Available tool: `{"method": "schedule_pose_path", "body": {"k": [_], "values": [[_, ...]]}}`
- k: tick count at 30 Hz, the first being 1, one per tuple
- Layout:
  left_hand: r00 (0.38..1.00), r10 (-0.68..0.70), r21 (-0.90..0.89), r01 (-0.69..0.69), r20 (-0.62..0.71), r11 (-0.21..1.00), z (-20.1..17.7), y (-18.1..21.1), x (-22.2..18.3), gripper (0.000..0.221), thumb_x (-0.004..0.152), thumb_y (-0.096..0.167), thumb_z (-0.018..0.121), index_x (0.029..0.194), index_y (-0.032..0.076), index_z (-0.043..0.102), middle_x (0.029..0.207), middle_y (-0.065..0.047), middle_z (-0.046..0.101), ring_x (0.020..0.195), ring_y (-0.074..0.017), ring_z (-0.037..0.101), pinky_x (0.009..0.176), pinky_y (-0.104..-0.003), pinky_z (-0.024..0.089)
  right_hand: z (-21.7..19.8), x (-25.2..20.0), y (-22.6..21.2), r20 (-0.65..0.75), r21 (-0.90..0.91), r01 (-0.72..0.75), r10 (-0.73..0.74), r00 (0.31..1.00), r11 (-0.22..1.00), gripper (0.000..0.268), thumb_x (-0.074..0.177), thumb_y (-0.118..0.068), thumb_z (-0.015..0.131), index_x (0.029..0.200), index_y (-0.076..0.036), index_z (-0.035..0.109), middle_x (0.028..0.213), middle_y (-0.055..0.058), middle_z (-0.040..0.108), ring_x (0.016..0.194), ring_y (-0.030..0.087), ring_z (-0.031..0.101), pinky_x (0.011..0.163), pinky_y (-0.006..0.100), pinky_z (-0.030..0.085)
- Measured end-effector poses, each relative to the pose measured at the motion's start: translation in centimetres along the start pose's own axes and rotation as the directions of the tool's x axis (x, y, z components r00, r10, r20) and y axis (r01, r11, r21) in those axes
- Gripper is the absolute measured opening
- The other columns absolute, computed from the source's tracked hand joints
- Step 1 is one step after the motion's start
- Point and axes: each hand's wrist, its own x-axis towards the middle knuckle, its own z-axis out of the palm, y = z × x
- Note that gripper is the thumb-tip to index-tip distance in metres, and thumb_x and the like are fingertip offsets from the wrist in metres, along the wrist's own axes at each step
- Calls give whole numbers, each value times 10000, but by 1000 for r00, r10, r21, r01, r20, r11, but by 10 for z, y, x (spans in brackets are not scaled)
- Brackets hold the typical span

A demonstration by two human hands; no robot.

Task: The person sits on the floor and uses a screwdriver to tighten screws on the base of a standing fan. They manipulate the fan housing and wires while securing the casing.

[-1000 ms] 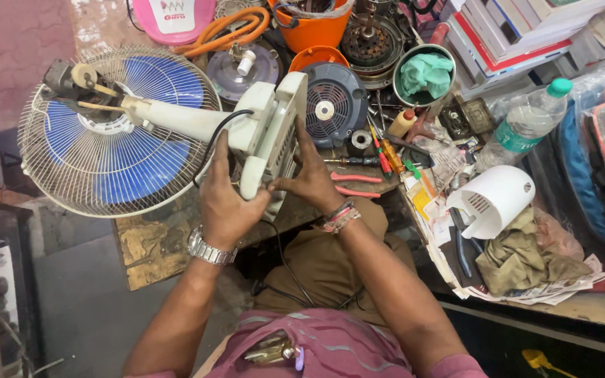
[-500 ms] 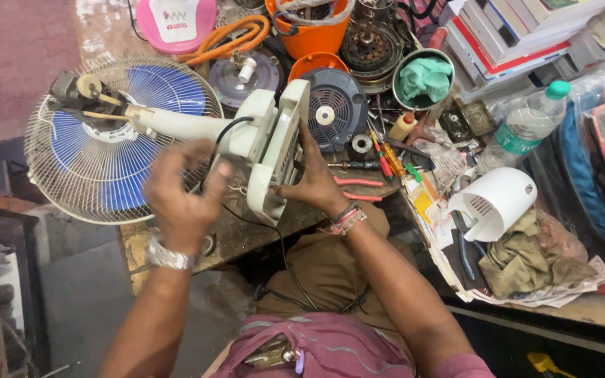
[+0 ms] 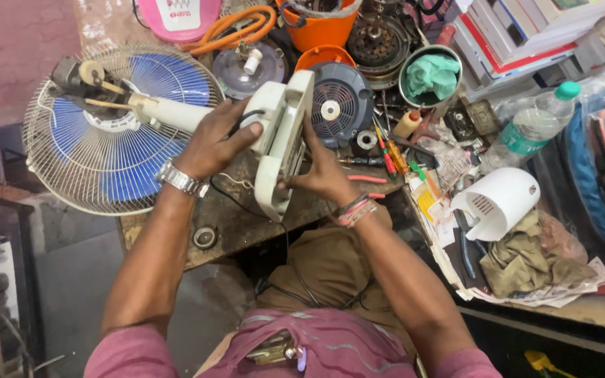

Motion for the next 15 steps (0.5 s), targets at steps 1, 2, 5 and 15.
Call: {"method": "schedule_pose_path", "body": {"k": [1, 2, 5, 15], "values": [[1000, -9, -3, 9, -7, 1000, 1, 1, 0, 764, 971, 559, 504, 1489, -2, 500, 1217, -280, 623, 1158, -435, 573, 1025, -500, 415, 0, 3, -3, -20, -88, 67, -69, 997, 994, 1462, 582, -293, 987, 1643, -54, 10, 1599, 272, 424, 1480, 348, 460, 1207, 390, 374], [1000, -16, -10, 15, -3, 1000, 4, 2, 0, 760, 968, 555, 496, 1492, 5, 494, 1229, -277, 624, 1176, -434, 566, 1044, -501, 404, 1, 1, -4, -41, -175, 121, -130, 991, 977, 1469, 582, -296, 1008, 1634, -41, 15, 1594, 304, 403, 1481, 387, 434, 1199, 407, 369], [1000, 9, 4, -9, -10, 1000, 8, 0, 3, 736, 993, 536, 479, 1498, 0, 478, 1337, -297, 597, 1274, -459, 513, 1116, -513, 342, -2, 6, -5, -27, -250, 140, -151, 988, 958, 1493, 573, -321, 1011, 1616, -4, -9, 1559, 331, 411, 1447, 433, 449, 1165, 422, 400], [944, -324, 100, 328, -62, 939, 21, 44, -10, 1172, 728, 634, 734, 1572, -20, 253, 1386, -306, 553, 1269, -470, 518, 1098, -526, 401, -43, 11, -44, 143, -619, 222, -170, 975, 754, 1403, 499, -342, 1021, 1523, 28, 135, 1505, 378, 382, 1346, 509, 422, 1037, 499, 401]]}}
